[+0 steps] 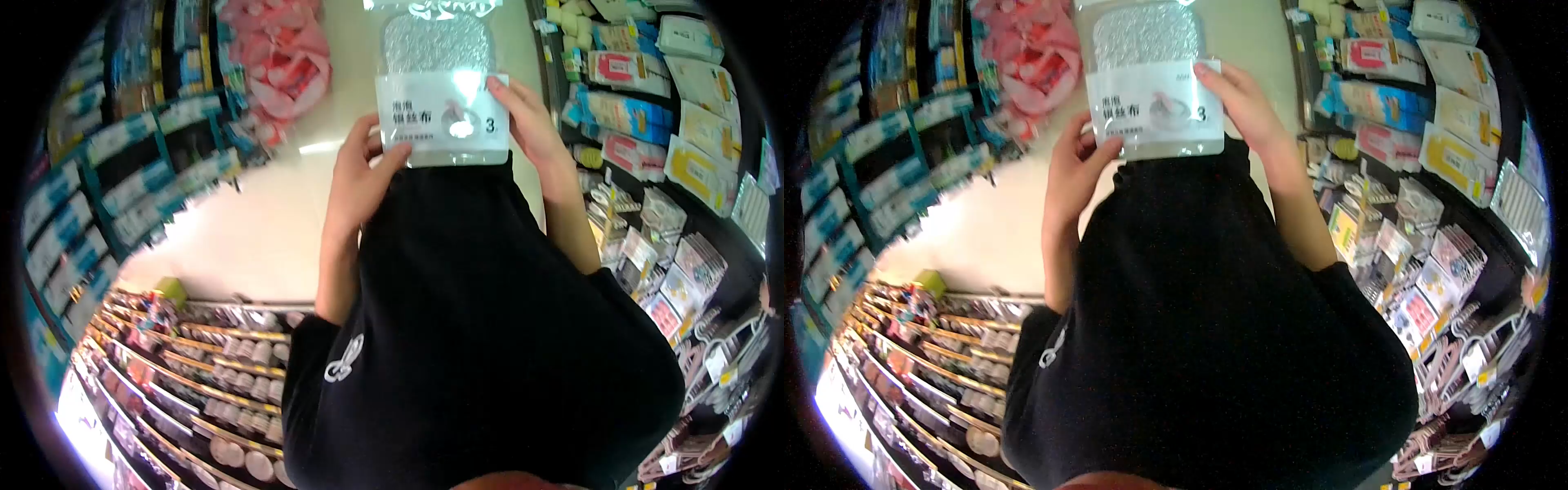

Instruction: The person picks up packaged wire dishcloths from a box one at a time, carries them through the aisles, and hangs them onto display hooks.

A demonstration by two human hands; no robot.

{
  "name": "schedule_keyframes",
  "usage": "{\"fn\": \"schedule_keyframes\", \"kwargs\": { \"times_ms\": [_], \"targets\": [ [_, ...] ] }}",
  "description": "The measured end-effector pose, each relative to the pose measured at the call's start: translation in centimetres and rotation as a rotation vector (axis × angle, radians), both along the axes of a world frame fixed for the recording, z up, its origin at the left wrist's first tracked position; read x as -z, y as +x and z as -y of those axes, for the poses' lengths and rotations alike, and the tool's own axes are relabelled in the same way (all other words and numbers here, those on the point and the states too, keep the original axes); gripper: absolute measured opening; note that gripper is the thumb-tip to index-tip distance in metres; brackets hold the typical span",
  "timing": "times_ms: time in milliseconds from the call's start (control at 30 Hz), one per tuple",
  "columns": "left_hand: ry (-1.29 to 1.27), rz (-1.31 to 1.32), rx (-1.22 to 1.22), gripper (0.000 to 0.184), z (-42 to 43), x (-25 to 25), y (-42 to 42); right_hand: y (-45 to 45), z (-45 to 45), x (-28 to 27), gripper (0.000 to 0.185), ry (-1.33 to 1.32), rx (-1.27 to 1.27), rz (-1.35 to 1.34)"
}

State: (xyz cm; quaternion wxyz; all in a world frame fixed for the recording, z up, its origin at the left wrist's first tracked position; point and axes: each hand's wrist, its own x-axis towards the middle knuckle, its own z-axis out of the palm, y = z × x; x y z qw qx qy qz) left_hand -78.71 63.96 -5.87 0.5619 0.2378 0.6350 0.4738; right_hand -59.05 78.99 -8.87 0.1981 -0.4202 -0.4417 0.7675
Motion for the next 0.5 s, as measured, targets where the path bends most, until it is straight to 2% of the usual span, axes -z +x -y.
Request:
{"fn": "schedule_keyframes", "kwargs": {
  "times_ms": [267, 500],
  "targets": [
    [0.031, 0.073, 0.012, 0.037, -9.4, -2.2, -6.2, -6.3, -9.2, -1.7, 0.038, -0.004, -0.064, -0.011],
    [0.043, 0.032, 0.054, 0.039, -14.0, -3.3, -9.2, -9.1, -12.5, -3.1, 0.038, 0.111, 0.032, 0.011]
  ]
}}
